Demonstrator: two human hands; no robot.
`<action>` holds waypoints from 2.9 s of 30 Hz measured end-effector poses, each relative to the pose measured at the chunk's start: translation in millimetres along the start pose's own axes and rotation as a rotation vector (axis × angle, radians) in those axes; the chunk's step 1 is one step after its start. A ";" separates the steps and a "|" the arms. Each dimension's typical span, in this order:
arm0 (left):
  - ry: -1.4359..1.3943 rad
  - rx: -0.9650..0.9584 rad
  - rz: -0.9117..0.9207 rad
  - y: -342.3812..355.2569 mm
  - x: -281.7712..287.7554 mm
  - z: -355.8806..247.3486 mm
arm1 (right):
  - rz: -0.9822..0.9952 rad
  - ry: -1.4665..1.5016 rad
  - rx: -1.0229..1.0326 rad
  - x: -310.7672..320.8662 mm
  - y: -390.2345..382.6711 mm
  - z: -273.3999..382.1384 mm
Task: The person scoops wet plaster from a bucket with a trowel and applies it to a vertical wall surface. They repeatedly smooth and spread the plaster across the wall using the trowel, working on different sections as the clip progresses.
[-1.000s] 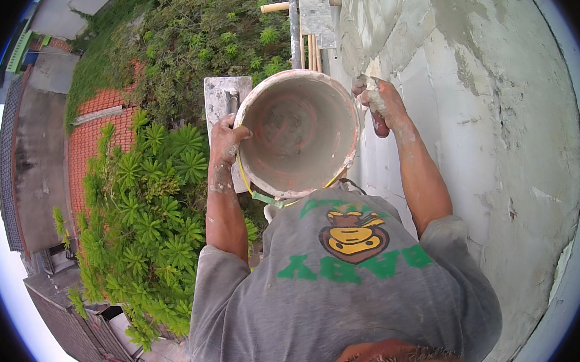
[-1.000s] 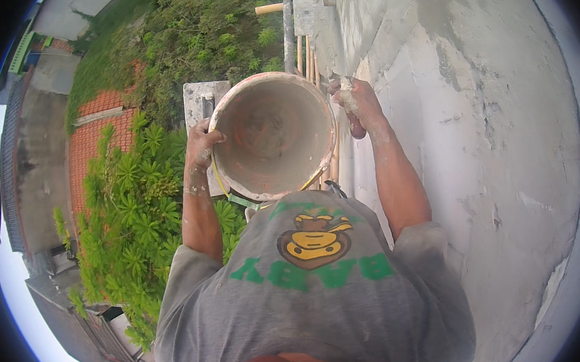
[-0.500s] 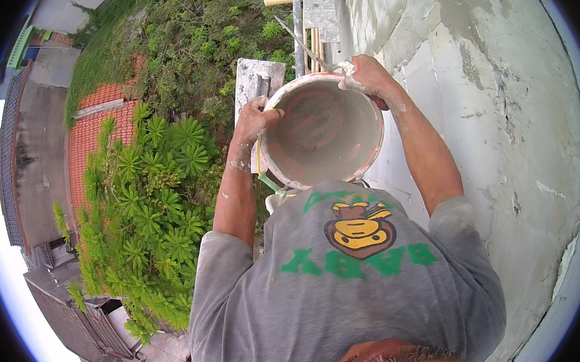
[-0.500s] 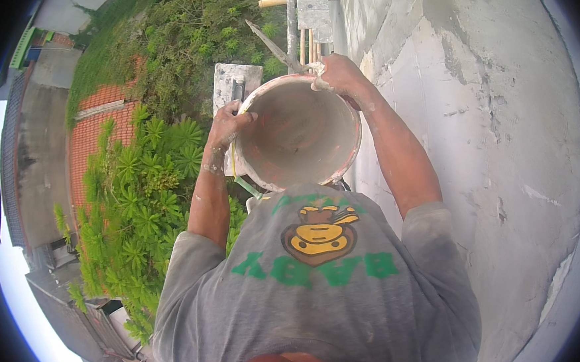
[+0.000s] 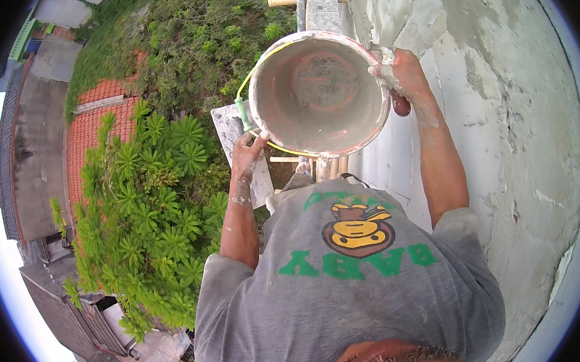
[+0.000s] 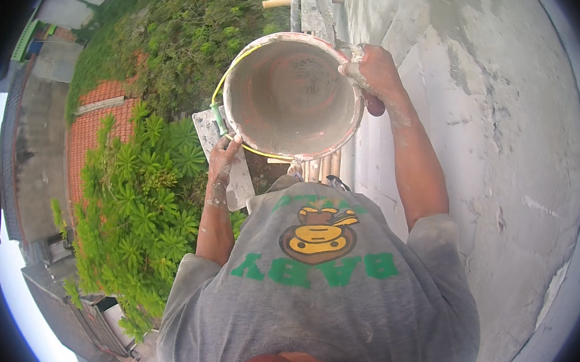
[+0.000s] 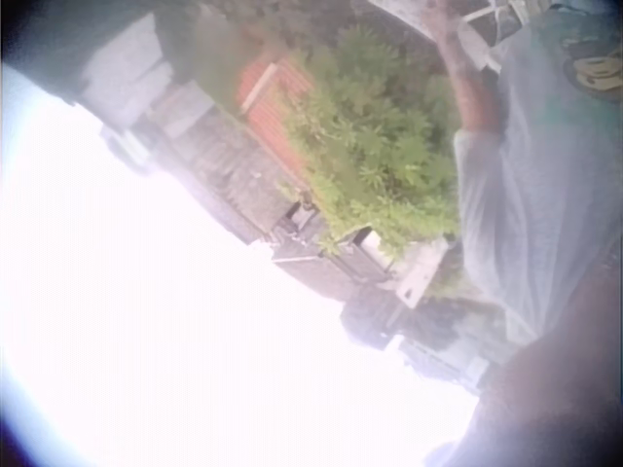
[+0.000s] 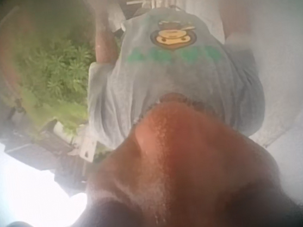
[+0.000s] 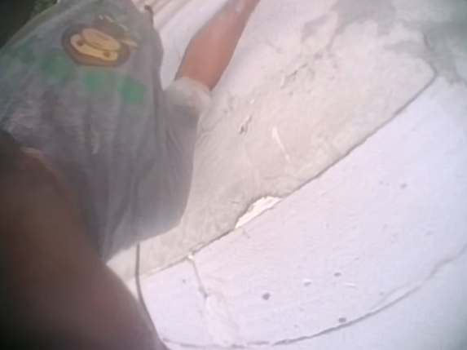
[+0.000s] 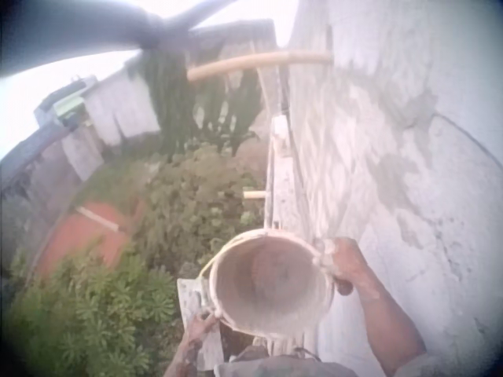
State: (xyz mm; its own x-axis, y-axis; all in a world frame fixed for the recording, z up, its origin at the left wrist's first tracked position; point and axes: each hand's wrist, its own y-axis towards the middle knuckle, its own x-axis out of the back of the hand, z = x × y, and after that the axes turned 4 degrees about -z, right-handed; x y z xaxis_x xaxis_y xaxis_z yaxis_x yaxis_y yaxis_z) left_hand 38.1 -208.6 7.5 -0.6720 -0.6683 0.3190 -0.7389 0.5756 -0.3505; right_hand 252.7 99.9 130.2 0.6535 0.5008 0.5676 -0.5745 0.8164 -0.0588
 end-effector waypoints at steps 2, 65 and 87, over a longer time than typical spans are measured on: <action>-0.129 0.072 0.046 10.7 -7.7 20.3 | -0.008 0.063 -0.050 5.5 -2.9 1.8; -0.453 -0.350 -0.384 25.8 -6.1 -139.8 | -0.341 -0.167 0.146 -82.7 -88.7 -108.0; -0.590 -0.398 -0.441 37.1 5.3 -120.9 | 0.342 0.547 -0.294 -24.8 -118.3 -125.1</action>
State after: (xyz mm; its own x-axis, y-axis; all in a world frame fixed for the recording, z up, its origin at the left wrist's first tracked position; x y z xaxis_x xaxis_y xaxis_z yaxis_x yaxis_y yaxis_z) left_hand 1.0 -133.7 102.6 -0.2618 -0.9447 -0.1977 -0.9650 0.2525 0.0711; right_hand 366.1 27.0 20.3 0.6583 0.7527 -0.0121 -0.6855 0.5927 -0.4229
